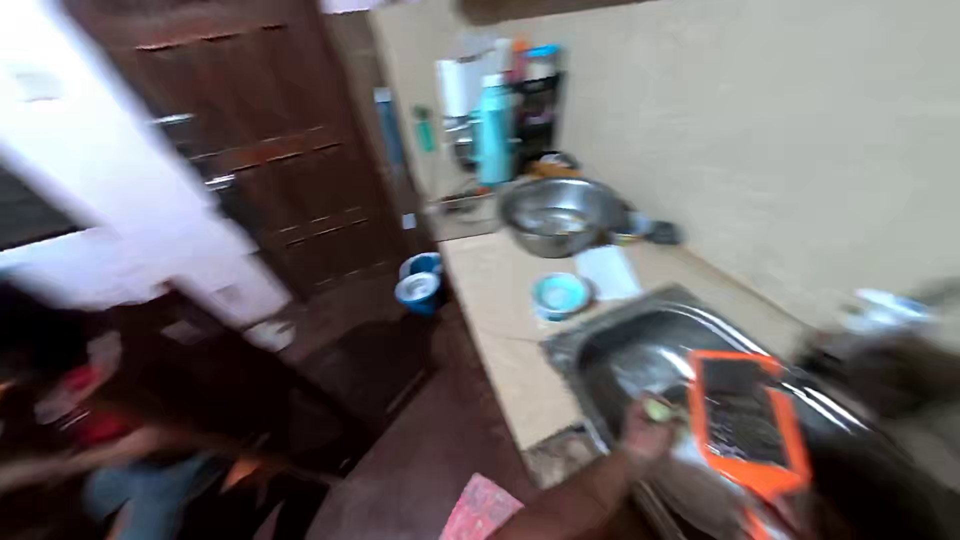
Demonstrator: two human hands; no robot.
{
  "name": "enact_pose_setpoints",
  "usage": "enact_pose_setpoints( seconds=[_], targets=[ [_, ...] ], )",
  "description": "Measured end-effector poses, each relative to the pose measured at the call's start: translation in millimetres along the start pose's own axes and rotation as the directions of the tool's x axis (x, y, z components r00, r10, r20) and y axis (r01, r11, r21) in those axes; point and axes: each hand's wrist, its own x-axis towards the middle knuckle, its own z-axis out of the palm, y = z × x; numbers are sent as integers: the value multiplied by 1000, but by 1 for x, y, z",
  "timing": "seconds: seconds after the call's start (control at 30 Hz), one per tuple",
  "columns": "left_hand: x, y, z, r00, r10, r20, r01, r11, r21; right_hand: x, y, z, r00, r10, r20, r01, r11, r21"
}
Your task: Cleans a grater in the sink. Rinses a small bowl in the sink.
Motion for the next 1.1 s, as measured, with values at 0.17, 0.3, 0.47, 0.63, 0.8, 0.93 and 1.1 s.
enact_pose_setpoints(
  seconds=[0.17,0.3,0.47,0.63,0.8,0.93,1.1],
  targets=[
    [-7,-8,42,690,243,682,-652,619,439,7,52,-20,951,7,-308,88,952,294],
    [14,-18,47,501,183,846,-829,382,408,0,47,-28,973,118,-196,-67,966,250],
    [85,25,61,901,111,419,-421,456,784,3,55,-29,998,57,-7,-54,966,252],
    [85,-12,54,480,346,806,-864,348,365,-7,41,-33,996,90,-24,-79,950,301],
    [115,1,48,867,122,484,-484,440,756,-2,47,-36,998,54,21,-57,951,303],
    [75,-16,42,522,204,828,-824,373,427,-1,49,-41,995,102,8,-101,965,243],
    [87,-10,52,409,197,891,-818,512,262,2,45,-38,997,81,-16,-75,970,230]
  ],
)
